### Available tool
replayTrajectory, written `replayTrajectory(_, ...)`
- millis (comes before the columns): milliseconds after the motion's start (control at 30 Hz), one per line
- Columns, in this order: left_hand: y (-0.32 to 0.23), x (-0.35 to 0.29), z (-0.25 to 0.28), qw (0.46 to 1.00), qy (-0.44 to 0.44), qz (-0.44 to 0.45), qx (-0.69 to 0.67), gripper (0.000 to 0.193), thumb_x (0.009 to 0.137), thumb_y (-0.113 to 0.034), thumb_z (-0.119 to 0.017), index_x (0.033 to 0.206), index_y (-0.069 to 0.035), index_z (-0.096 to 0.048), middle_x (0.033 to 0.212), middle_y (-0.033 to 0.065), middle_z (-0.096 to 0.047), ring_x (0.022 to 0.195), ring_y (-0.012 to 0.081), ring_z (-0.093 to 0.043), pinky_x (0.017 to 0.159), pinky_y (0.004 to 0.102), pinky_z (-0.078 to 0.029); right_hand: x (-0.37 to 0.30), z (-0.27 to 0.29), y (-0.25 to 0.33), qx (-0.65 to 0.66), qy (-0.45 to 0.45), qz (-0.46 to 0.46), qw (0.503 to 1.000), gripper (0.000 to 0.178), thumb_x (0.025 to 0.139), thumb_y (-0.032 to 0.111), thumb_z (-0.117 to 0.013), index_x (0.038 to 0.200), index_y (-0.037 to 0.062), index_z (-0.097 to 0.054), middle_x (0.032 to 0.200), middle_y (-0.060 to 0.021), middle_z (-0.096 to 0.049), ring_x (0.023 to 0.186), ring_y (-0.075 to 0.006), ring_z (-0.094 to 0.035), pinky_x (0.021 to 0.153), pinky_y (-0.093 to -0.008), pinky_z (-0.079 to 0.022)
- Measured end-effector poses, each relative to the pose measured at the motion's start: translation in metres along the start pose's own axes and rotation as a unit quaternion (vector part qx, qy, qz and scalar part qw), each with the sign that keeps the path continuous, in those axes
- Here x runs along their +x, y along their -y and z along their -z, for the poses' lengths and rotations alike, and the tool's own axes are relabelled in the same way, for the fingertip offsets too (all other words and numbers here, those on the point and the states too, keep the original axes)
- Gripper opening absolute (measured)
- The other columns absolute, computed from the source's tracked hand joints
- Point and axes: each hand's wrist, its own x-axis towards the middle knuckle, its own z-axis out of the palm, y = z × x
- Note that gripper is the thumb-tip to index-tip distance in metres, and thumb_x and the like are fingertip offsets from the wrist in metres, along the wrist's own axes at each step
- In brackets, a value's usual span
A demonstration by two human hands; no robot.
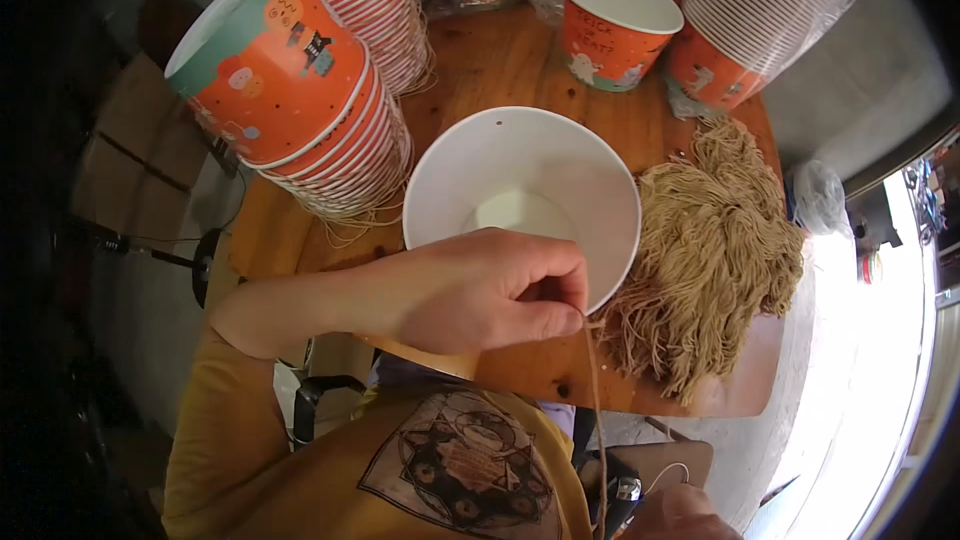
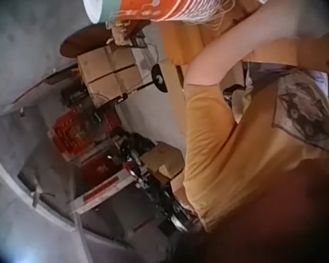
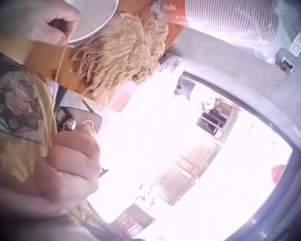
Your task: Threading strings through the pre-punched holes of decorative paper buckets to create handles.
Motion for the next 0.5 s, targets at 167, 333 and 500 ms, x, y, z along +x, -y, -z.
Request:
replayTrajectory(167,0.000,-0.003,-0.008,0.998,-0.035,-0.045,0.017,0.018,0.092,-0.019,-0.060,0.097,-0.001,-0.056,0.085,0.0065,-0.060,0.077,0.0152,-0.054,0.070,0.0308,-0.045,-0.003,-0.002,-0.008,-0.033,-0.010,0.084,0.996,0.016,0.085,0.026,-0.059,0.071,0.0195,-0.053,0.068,0.0022,-0.043,0.056,-0.0144,-0.042,0.052,-0.0275,-0.037)
replayTrajectory(333,-0.002,0.005,-0.003,0.999,-0.021,0.022,-0.043,0.017,0.093,-0.018,-0.059,0.097,-0.002,-0.056,0.084,0.0038,-0.058,0.075,0.0109,-0.052,0.069,0.0276,-0.044,0.016,0.012,-0.012,-0.012,0.137,-0.164,0.977,0.015,0.066,0.031,-0.068,0.078,0.0268,-0.061,0.070,0.0011,-0.044,0.058,-0.0172,-0.044,0.050,-0.0301,-0.038)
replayTrajectory(500,-0.001,0.016,-0.002,0.999,-0.019,0.008,-0.046,0.016,0.094,-0.016,-0.060,0.098,-0.002,-0.056,0.083,0.0019,-0.057,0.075,0.0086,-0.051,0.068,0.0255,-0.044,0.018,0.004,-0.025,-0.038,0.092,-0.027,0.995,0.015,0.075,0.029,-0.059,0.073,0.0142,-0.056,0.069,-0.0010,-0.042,0.060,-0.0183,-0.046,0.056,-0.0322,-0.040)
